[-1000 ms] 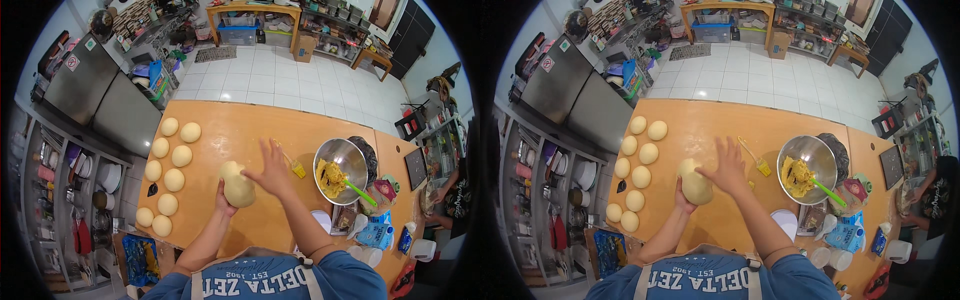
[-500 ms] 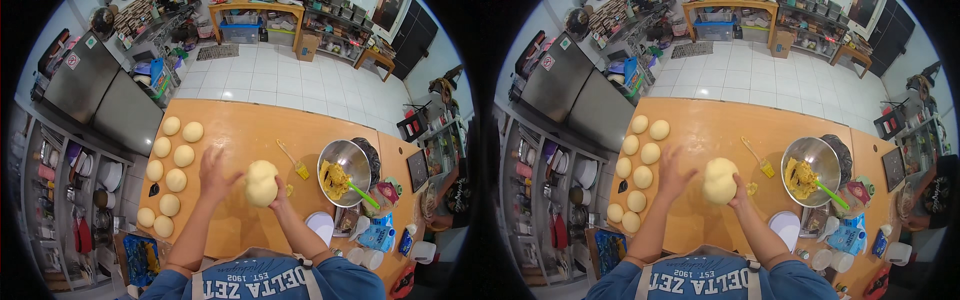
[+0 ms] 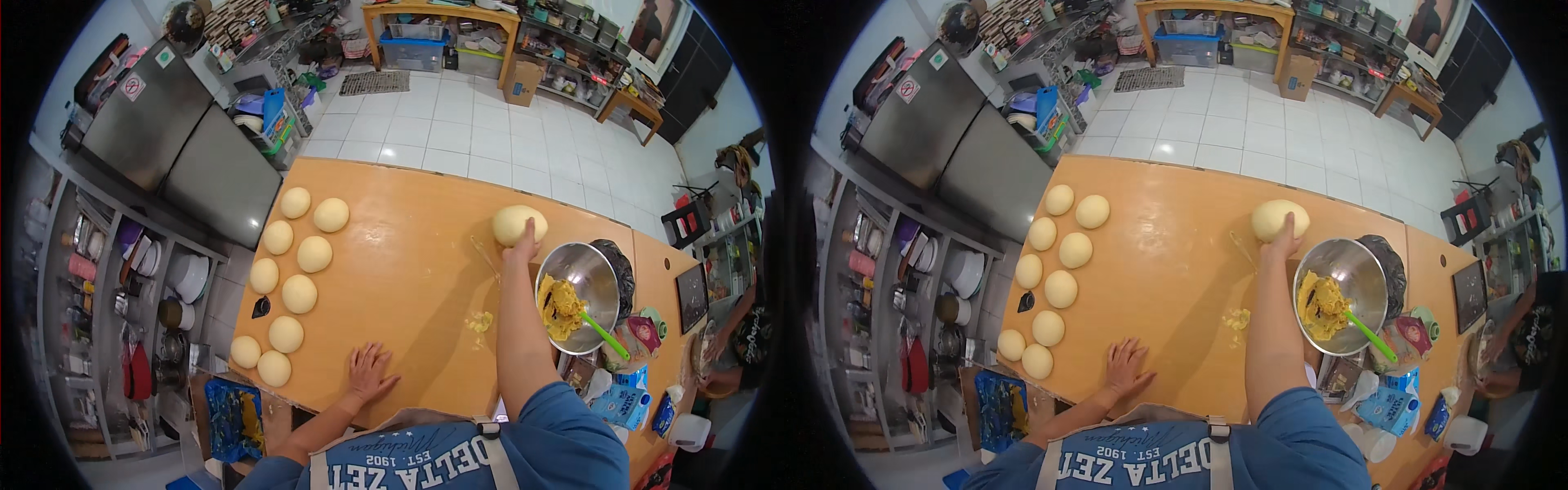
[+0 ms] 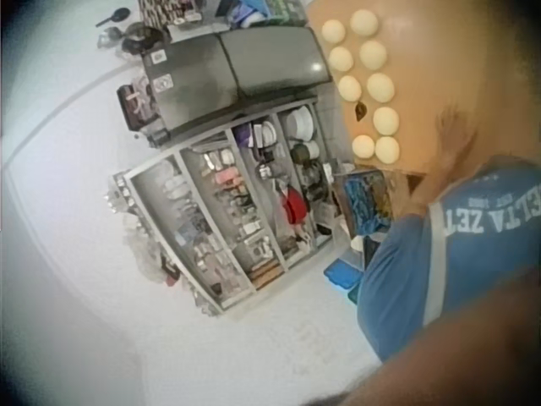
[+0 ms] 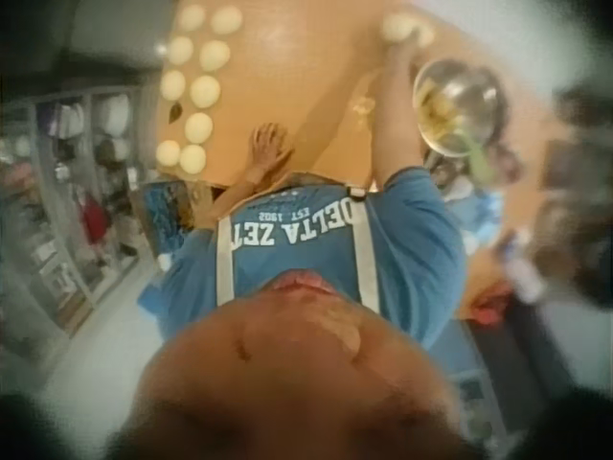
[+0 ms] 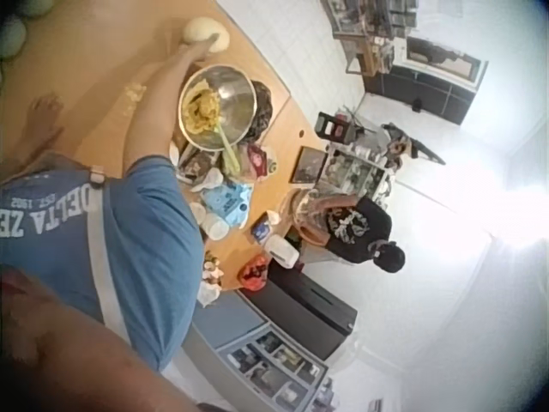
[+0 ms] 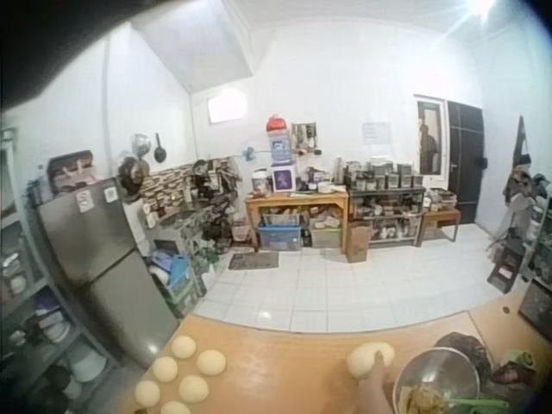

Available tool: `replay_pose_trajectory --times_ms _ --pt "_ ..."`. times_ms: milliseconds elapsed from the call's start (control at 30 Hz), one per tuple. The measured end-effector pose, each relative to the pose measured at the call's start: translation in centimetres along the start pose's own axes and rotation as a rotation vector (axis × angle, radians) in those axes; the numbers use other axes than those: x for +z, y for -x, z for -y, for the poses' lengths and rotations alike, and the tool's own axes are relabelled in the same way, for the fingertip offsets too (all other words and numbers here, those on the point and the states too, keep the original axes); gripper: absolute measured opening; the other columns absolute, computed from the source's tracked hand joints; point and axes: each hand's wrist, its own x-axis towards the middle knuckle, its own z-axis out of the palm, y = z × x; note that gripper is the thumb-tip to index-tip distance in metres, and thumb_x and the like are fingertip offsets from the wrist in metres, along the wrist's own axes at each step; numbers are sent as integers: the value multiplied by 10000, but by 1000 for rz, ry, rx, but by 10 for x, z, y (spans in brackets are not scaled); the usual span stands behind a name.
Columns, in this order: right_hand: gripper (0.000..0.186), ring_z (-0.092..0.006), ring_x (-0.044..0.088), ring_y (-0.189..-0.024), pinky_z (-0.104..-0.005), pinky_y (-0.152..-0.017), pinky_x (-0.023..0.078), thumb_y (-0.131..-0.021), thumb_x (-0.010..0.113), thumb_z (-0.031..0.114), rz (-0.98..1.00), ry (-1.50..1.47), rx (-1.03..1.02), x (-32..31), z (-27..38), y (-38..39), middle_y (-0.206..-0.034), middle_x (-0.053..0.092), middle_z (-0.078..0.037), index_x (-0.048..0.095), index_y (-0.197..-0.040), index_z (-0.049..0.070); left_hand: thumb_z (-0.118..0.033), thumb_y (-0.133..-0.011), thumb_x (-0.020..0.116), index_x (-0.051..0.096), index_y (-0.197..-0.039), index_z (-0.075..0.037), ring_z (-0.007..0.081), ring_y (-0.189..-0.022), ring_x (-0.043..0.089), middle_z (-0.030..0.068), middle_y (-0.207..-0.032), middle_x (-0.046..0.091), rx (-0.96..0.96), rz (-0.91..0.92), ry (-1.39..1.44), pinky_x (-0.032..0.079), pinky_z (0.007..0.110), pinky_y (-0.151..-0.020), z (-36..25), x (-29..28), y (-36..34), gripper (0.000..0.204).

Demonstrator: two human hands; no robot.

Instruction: The person rolls a piece of dough into a rectangle using a rolling pin and then rolls it up into a cylinder.

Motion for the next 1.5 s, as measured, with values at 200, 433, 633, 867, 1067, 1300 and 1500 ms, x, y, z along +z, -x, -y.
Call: replay_pose_trajectory --times_ms 200,433,633,867,1067,1300,1500 --pt "1005 -426 295 -1367 -516 -1122 259 -793 694 525 -280 1031 -241 -9 -10 -52 -1499 273 -246 169 -1493 29 -523 -801 641 539 -1292 -131 331 -1373 320 152 -1434 405 9 -8 28 160 551 -1129 -3 -1 -6 636" --pt "1043 -429 181 -1416 -530 -1141 179 -805 656 567 -285 1581 -778 -13 -21 53 -1551 145 -249 96 -1524 60 -506 -796 652 536 -1288 -131 336 -1363 331 136 -1430 413 24 -49 18 171 549 -1128 -2 -5 -1 629" --pt "825 -420 128 -1434 -542 -1155 129 -823 667 385 1121 1679 -1021 -78 -71 174 -1560 132 -219 263 -1496 134 -535 -774 659 537 -1285 -135 324 -1357 343 128 -1425 423 32 -48 30 196 532 -1126 -2 -8 -5 660" --pt "814 -412 216 -1404 -557 -1130 176 -769 714 345 1495 1755 -872 -205 -62 262 -1541 189 -215 342 -1462 138 -277 -782 754 594 -1178 -64 327 -1252 467 149 -1307 531 -37 -223 465 376 410 -1050 60 -77 -3 478" --pt "797 -414 261 -1373 -535 -1110 220 -754 745 266 1219 1731 -913 -245 -9 262 -1512 232 -220 365 -1439 118 -350 -778 754 437 -1343 -18 340 -1316 399 202 -1423 413 -662 -609 52 336 413 -1097 243 -139 64 728" --pt "799 -423 291 -1350 -514 -1092 268 -753 753 207 895 1679 -977 -266 4 291 -1501 236 -233 344 -1428 83 -659 -765 648 169 -1513 -55 391 -1404 249 238 -1497 296 -1110 -222 438 300 458 -1125 322 -143 88 1074" --pt "797 -427 305 -1341 -523 -1070 302 -759 751 211 848 1698 -857 -306 -10 334 -1498 239 -233 341 -1432 92 -602 -683 752 304 -1435 -99 375 -1314 394 220 -1398 403 -1019 49 34 401 468 -1044 256 -154 67 1010"
